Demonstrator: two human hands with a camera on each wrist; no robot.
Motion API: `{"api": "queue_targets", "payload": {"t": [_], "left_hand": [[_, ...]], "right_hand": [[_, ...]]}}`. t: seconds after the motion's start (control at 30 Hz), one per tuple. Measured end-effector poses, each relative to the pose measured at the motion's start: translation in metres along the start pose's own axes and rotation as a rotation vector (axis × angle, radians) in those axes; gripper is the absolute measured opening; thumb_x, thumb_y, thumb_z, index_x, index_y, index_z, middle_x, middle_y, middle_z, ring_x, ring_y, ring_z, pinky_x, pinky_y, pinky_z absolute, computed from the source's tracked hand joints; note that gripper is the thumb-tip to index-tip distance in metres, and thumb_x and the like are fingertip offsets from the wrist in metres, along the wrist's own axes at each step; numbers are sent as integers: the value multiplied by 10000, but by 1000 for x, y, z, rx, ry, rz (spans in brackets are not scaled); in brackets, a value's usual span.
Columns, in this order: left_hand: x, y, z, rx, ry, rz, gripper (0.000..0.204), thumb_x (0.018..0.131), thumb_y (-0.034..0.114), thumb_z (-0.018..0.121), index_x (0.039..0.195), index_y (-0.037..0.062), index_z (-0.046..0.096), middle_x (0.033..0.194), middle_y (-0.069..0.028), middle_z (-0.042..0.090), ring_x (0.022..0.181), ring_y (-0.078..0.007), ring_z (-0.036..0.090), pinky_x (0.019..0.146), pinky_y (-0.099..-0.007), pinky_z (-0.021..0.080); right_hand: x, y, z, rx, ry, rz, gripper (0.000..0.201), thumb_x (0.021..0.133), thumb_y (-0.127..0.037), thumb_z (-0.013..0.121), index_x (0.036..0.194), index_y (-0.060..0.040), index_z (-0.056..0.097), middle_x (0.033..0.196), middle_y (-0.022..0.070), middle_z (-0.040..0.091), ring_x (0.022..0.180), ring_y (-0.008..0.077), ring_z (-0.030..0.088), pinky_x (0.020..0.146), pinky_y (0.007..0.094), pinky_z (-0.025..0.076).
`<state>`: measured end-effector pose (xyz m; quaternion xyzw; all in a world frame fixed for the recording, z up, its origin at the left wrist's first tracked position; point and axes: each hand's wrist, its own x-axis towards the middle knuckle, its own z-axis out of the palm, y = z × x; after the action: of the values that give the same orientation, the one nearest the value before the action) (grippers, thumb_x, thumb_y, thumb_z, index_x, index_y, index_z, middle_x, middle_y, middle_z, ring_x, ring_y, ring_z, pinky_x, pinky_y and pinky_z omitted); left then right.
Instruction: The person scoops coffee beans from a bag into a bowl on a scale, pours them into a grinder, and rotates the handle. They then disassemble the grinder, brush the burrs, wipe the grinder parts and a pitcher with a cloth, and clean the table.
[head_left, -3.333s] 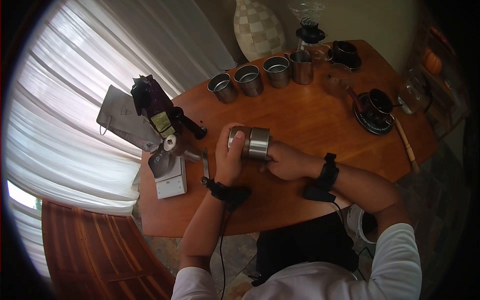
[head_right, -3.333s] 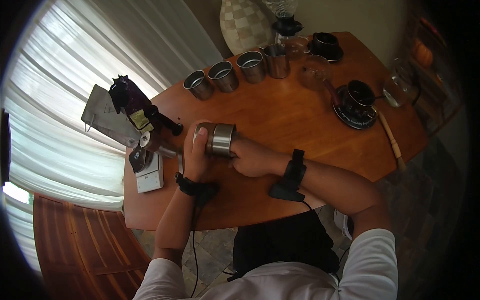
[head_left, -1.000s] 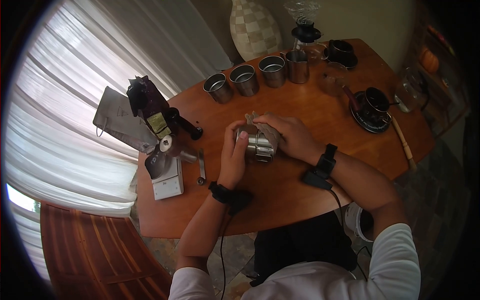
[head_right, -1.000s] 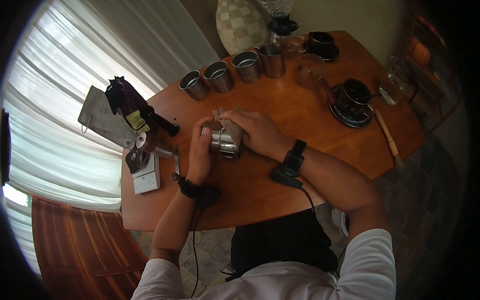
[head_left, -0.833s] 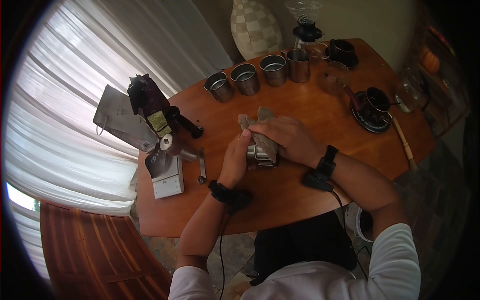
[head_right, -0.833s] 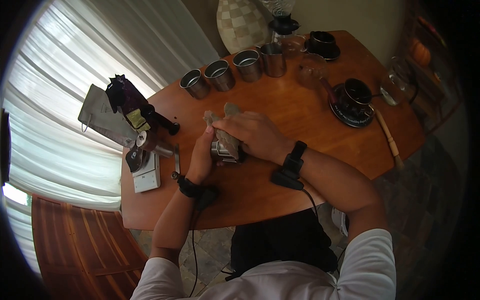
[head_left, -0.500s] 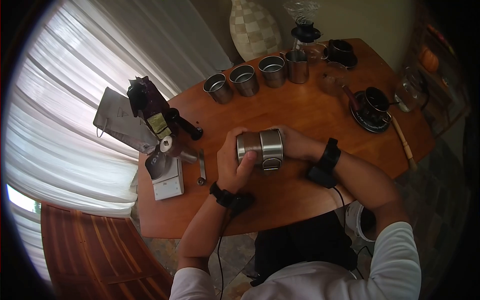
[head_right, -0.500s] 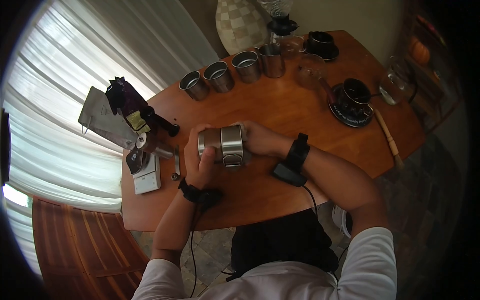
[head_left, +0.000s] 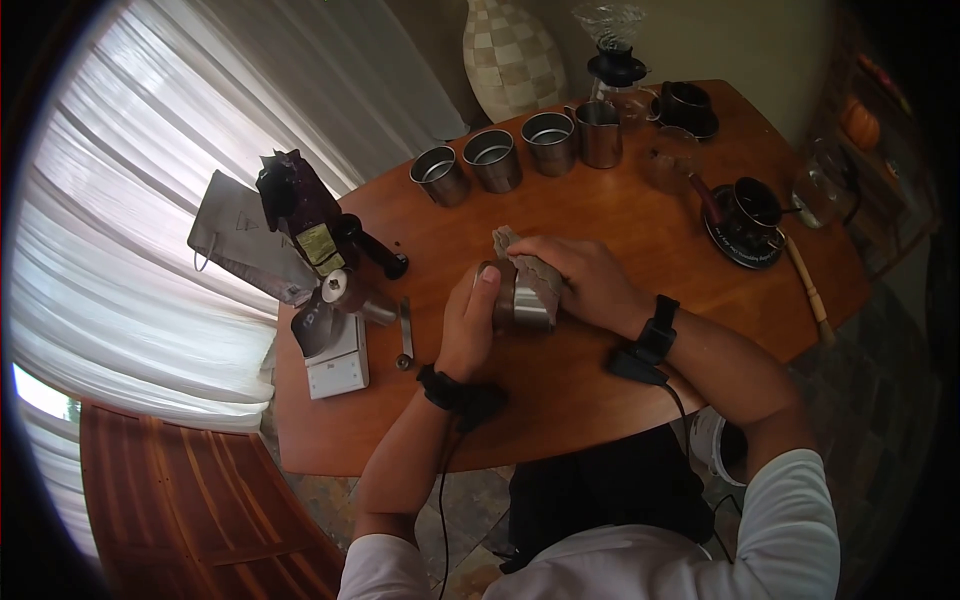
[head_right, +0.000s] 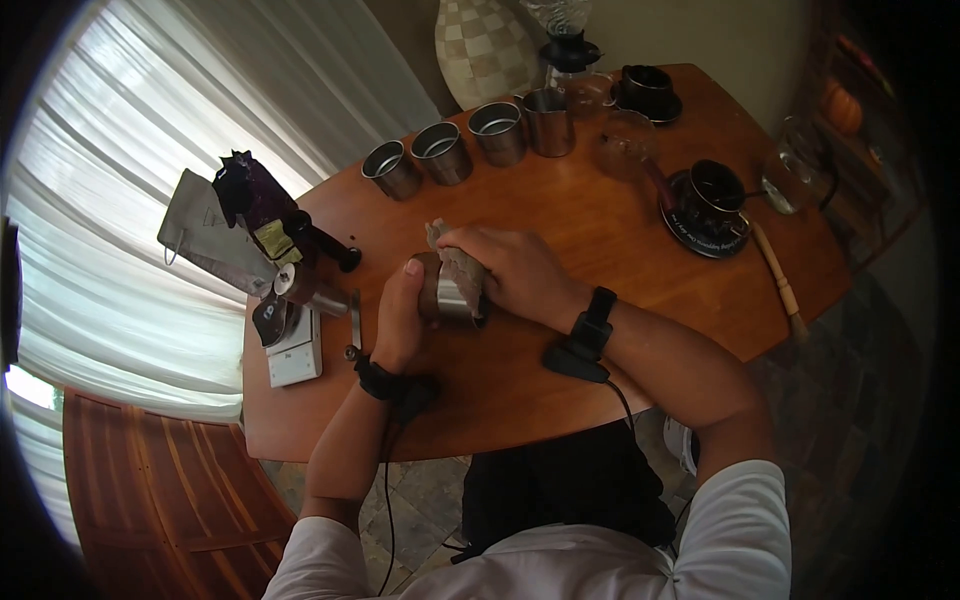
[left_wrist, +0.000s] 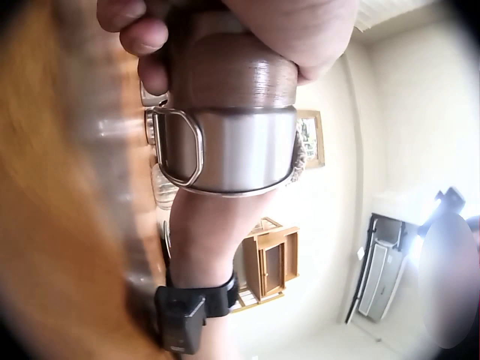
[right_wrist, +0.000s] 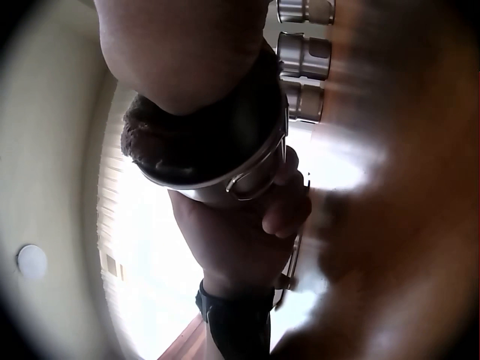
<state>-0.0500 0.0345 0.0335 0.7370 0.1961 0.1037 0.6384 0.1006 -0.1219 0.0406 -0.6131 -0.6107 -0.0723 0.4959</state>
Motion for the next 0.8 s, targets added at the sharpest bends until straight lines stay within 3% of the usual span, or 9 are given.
{"api": "queue_targets", "payload": {"t": [0.07,0.2,0.27,0.4,0.47,0.5,0.57,0.67,0.8], "left_hand": [[3,-10,6,48,133,419,499,1069,463,479,1204,0,608,908,-64,658,807,-172,645,692,-311,503],[-12,14,7,235,155,580,546,1025,496,541,1244,-1,589,994,-113,674,886,-226,669,800,-358,516],[-14,17,6,305,160,673,606,998,538,562,1293,9,569,1023,-135,671,911,-231,673,820,-355,521],[-4,6,6,291,163,692,622,1013,549,530,1321,9,551,1026,-127,675,919,-241,676,834,-360,522],[2,-1,8,230,235,624,619,1043,569,455,1299,16,563,981,-101,675,829,-205,667,734,-326,530],[2,-2,6,230,235,624,619,1043,569,455,1299,16,563,981,-101,675,829,-205,667,734,-326,530],[2,-3,1,-135,84,58,609,1069,577,372,1237,31,584,923,-65,666,740,-148,632,602,-280,500],[2,7,-2,-169,-61,-86,601,1079,575,329,1155,48,608,874,-41,654,680,-102,595,512,-249,448],[1,9,-2,-269,-147,-159,563,1079,577,336,1133,98,628,923,-14,684,718,-109,611,497,-256,419]], "right_hand": [[0,3,4,175,-4,167,327,879,-28,706,1202,-61,665,1027,114,750,918,281,747,799,355,585],[-2,13,6,433,-102,291,174,973,-35,587,1134,-33,653,846,82,720,812,218,731,721,361,575],[2,5,-5,829,-458,778,157,995,-57,551,1115,-19,646,843,74,717,781,177,715,730,370,574],[-3,13,7,818,-443,832,144,985,-57,566,1103,-32,644,827,79,713,761,184,712,730,391,570],[-12,25,27,424,-5,298,168,968,-51,592,1132,-62,626,854,92,713,764,251,727,708,425,562],[-11,22,23,424,-5,297,168,968,-51,592,1132,-62,626,854,92,713,764,251,727,708,425,562],[-6,10,6,51,-34,242,243,928,-51,641,1166,-88,607,951,120,729,829,342,729,715,456,564],[0,1,-3,-31,16,63,304,898,-51,661,1190,-102,595,1015,139,730,880,395,708,714,479,558],[3,-5,-8,-156,-28,-79,379,880,1,650,1240,-99,586,1065,156,732,924,403,716,743,461,565]]}}
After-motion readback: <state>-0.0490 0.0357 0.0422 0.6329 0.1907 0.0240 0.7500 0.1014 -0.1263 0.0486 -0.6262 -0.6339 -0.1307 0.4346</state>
